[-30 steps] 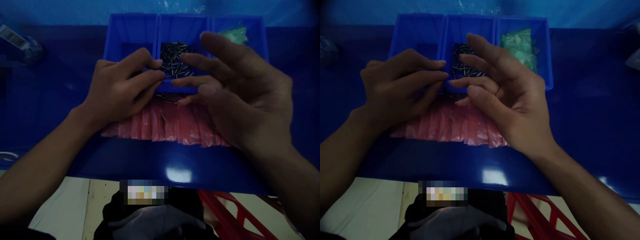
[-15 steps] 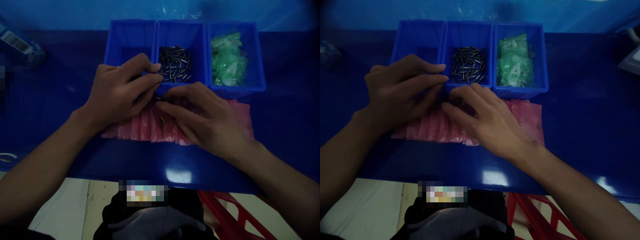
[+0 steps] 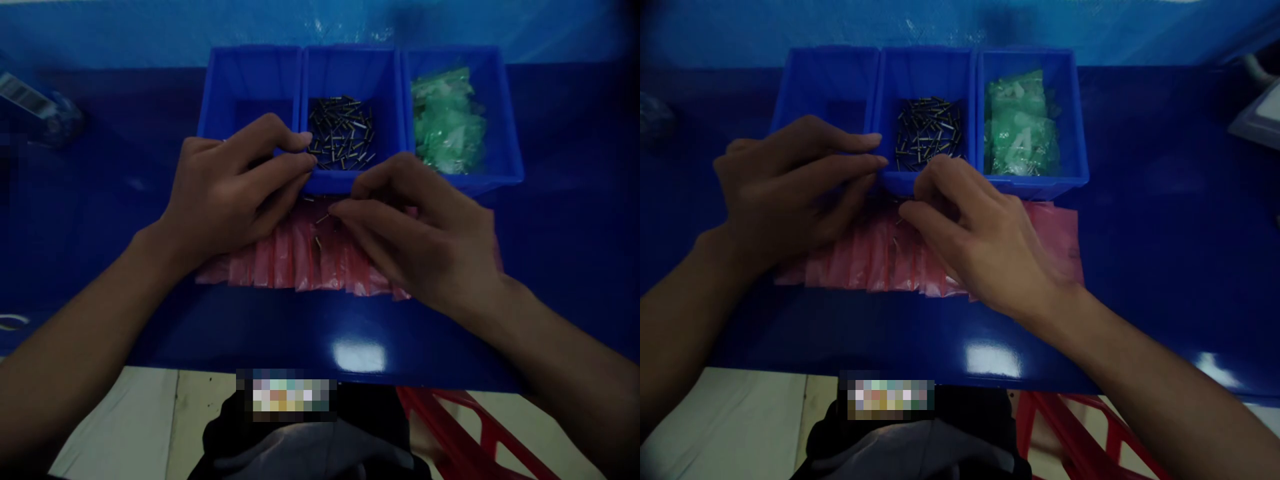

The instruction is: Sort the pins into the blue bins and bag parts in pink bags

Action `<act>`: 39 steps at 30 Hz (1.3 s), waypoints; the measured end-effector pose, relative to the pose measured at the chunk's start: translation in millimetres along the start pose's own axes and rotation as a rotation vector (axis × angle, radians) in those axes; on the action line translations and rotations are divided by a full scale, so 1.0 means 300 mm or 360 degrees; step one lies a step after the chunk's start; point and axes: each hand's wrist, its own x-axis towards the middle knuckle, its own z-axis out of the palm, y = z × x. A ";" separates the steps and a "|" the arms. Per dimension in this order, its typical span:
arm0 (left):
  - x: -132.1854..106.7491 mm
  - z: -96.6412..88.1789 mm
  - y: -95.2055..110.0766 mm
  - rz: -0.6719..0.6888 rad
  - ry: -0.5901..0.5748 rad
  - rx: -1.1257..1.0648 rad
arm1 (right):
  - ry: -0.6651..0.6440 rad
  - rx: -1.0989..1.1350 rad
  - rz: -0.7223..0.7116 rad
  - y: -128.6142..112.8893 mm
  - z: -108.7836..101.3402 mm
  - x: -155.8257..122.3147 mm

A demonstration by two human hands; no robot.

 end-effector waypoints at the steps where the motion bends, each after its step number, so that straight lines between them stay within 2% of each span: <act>1: 0.001 0.000 0.001 0.0013 0.0015 -0.0004 | 0.0055 0.0023 -0.0032 -0.003 -0.007 -0.002; 3: 0.004 0.000 0.004 0.0037 0.0042 -0.0011 | 0.0178 0.0162 -0.0019 -0.006 -0.022 -0.003; 6: 0.009 -0.002 0.010 0.0019 0.0032 0.0006 | 0.0402 0.0538 0.0283 -0.009 -0.036 0.003; 9: 0.012 -0.006 0.016 -0.0007 0.0014 0.0001 | 0.0375 0.0727 0.0377 0.001 -0.046 0.007; 11: 0.012 -0.007 0.018 -0.0013 0.0022 -0.0008 | 0.0302 0.0503 0.0210 0.017 -0.050 0.004; 13: 0.010 -0.008 0.017 -0.0006 0.0036 -0.0018 | 0.0260 0.0087 -0.0153 0.038 -0.050 -0.002; 15: 0.007 -0.009 0.014 0.0005 0.0040 -0.0030 | 0.0088 -0.0299 -0.0512 0.060 -0.048 -0.006; 17: 0.005 -0.010 0.012 0.0003 0.0024 -0.0033 | -0.0134 -0.0531 -0.0707 0.075 -0.043 -0.007; 20: 0.004 -0.011 0.009 -0.0014 -0.0008 -0.0019 | -0.0293 -0.0702 -0.0742 0.077 -0.035 -0.004; 24: 0.005 -0.007 0.006 -0.0008 -0.0024 -0.0005 | -0.0240 -0.0808 -0.0734 0.057 -0.032 0.007; 28: 0.003 -0.003 0.004 0.0030 -0.0004 0.0003 | -0.0151 -0.0800 -0.0975 0.053 -0.030 0.019; 31: 0.001 -0.002 0.003 0.0044 0.0000 0.0009 | -0.0114 -0.0714 -0.1050 0.063 -0.025 0.020; 34: 0.001 -0.003 0.000 0.0048 0.0002 -0.0003 | -0.0007 -0.0377 -0.0928 0.065 -0.024 0.015; 39: 0.001 -0.007 0.000 0.0054 -0.0025 0.0022 | 0.0082 0.0521 -0.0089 0.038 -0.037 0.010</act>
